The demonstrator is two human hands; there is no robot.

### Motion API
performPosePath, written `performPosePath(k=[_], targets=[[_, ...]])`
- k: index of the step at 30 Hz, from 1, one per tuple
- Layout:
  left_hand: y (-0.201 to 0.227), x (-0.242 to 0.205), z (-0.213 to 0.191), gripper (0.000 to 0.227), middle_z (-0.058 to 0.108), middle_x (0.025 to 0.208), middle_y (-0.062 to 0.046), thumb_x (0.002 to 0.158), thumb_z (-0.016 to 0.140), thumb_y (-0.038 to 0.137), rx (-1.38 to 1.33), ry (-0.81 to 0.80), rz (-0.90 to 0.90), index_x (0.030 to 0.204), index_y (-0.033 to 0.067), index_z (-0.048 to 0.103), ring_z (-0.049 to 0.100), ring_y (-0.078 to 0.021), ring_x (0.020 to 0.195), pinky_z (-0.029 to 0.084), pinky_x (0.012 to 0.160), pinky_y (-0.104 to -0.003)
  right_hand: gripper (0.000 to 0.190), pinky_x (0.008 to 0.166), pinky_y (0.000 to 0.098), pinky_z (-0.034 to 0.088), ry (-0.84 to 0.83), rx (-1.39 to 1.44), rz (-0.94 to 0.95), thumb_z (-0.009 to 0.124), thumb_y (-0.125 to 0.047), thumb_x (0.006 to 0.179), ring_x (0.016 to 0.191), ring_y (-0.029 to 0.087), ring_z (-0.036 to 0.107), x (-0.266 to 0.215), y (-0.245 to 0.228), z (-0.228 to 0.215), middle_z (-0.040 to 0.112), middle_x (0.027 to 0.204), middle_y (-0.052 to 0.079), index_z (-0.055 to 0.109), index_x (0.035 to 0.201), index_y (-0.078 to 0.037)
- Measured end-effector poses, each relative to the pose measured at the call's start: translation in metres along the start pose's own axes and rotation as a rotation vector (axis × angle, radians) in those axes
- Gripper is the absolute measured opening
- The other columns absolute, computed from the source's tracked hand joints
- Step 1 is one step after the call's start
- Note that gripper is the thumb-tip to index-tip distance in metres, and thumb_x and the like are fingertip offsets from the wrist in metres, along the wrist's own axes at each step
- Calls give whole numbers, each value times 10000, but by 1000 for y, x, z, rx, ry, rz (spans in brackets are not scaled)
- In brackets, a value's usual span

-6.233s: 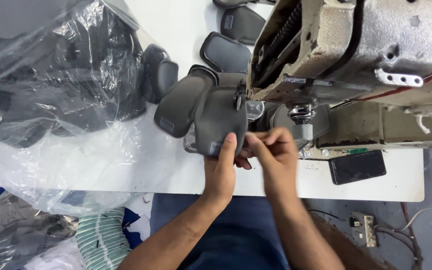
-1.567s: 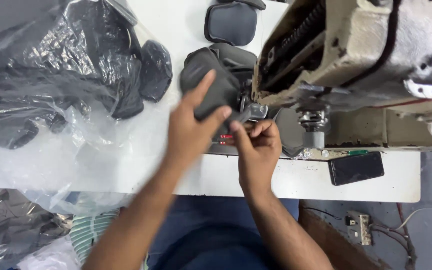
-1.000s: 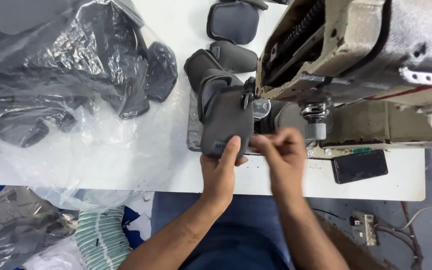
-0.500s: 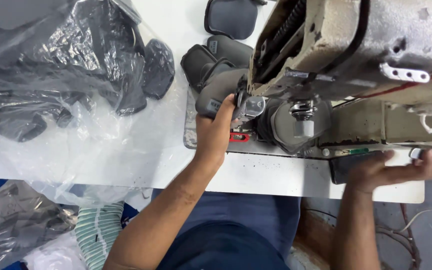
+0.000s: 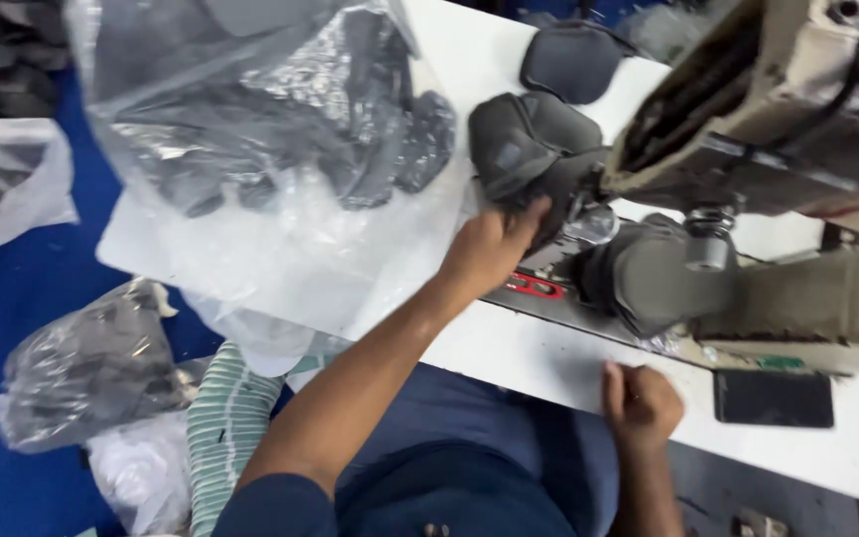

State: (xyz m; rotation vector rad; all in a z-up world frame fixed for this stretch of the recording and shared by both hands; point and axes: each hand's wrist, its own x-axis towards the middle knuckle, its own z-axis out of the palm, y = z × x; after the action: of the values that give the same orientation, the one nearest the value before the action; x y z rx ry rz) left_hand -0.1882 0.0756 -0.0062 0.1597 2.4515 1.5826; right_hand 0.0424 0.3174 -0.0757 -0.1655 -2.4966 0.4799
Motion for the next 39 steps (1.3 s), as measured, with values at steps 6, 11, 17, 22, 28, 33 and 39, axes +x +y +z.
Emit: performPosePath(k=[6, 11, 17, 22, 28, 33, 39], targets=[[-97, -94, -99, 330, 499, 634, -71, 933, 774, 121, 10, 415, 469, 711, 29, 548, 449, -122, 567, 385, 521, -326, 212, 594, 405, 467, -51, 22, 71, 790, -153, 907, 620, 286, 583, -5, -45, 7, 607, 696, 105, 676, 764, -45], [-147, -106, -175, 295, 722, 838, -198, 1107, 582, 270, 426, 560, -147, 1008, 47, 748, 693, -374, 810, 529, 752, -447, 246, 590, 419, 461, -118, -7, -10, 787, -150, 883, 604, 294, 583, 9, -59, 1, 587, 641, 93, 656, 700, -51], [-121, -26, -143, 644, 505, 1437, -301, 886, 789, 342, 535, 288, 177, 1381, 2, 557, 459, -431, 1346, 392, 1100, -476, 257, 582, 409, 461, -117, -14, 21, 780, -172, 899, 621, 295, 597, 10, -64, 0, 606, 667, 95, 654, 710, -52], [-151, 33, -125, 612, 519, 1477, -227, 948, 680, 201, 501, 382, 359, 1488, 8, 465, 503, -358, 1368, 426, 1156, -422, 276, 613, 395, 484, -66, -11, 84, 779, -195, 919, 651, 294, 618, 2, -65, 1, 637, 711, 107, 651, 725, -46], [-158, -7, -117, 531, 581, 1365, -151, 958, 674, 113, 445, 523, 415, 1442, 24, 476, 584, -307, 1245, 481, 1076, -390, 229, 569, 285, 459, -97, 363, 407, 746, -153, 955, 598, 128, 569, -20, -69, -8, 651, 692, 76, 686, 800, 5], [-118, -150, -78, 334, 607, 1163, -137, 1016, 642, 116, -277, 638, 155, 1298, -23, 532, 585, -242, 1072, 500, 959, -362, 220, 515, 243, 405, -228, 591, 447, 738, -102, 923, 580, 61, 509, -53, -82, 0, 642, 629, 32, 689, 742, 15], [-125, -237, 11, 305, 562, 971, -237, 961, 729, 36, -739, 79, -232, 1200, -103, 600, 527, -271, 832, 429, 754, -395, 312, 893, 320, 466, -644, 1048, -114, 671, -56, 981, 1064, 202, 623, 16, -172, -22, 688, 1131, 182, 600, 1210, 143]])
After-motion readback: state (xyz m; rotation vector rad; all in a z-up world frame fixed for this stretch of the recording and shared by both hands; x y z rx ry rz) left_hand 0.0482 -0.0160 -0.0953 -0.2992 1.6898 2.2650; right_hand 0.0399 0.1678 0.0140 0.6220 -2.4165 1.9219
